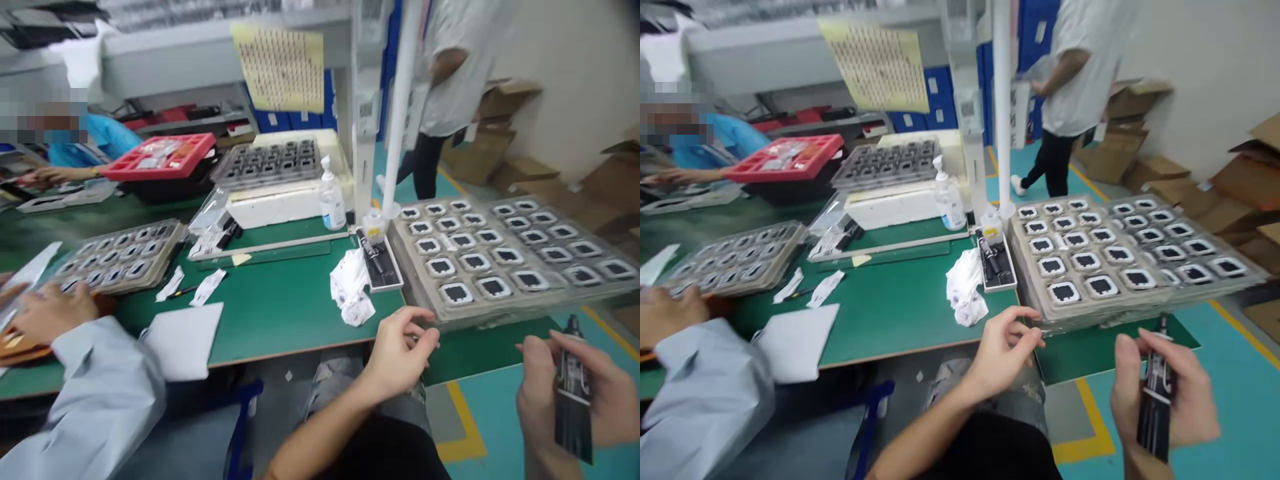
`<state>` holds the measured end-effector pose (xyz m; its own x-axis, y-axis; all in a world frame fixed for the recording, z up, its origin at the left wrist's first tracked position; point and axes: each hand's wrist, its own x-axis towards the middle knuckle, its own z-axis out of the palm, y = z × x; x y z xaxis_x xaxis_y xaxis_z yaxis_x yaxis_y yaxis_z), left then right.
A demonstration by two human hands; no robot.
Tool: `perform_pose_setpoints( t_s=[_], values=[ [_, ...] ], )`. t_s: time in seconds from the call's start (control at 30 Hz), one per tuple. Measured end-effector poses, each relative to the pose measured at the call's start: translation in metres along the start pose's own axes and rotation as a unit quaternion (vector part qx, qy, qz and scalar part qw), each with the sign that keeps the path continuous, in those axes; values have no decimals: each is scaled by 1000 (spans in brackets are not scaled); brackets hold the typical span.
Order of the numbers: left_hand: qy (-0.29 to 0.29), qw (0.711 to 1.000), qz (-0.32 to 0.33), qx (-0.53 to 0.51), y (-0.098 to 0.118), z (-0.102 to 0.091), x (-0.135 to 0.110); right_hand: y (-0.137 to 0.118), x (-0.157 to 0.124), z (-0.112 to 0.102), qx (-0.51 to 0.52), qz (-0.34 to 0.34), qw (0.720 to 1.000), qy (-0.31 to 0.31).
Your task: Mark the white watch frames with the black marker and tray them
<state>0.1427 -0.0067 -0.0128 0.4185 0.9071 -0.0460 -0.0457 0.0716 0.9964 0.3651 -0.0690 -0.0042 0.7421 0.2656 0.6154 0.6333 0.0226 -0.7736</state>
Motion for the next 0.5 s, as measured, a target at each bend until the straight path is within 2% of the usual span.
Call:
perform_pose_setpoints(
  t_s=[0.07, 0.17, 0.3, 0.5],
  values=[
    [34, 995, -26, -87, -10, 20, 7, 15, 38, 3, -28, -110, 993, -1],
    [67, 981, -23, -180, -9, 33, 18, 34, 76, 9, -102, -173, 976, -82],
    [80, 963, -42, -254, 5, 24, 31, 45, 94, 26, -183, -179, 958, -128],
    [58, 968, -57, -238, 21, 13, 38, 45, 115, 45, -166, -87, 971, -146]
  ],
)
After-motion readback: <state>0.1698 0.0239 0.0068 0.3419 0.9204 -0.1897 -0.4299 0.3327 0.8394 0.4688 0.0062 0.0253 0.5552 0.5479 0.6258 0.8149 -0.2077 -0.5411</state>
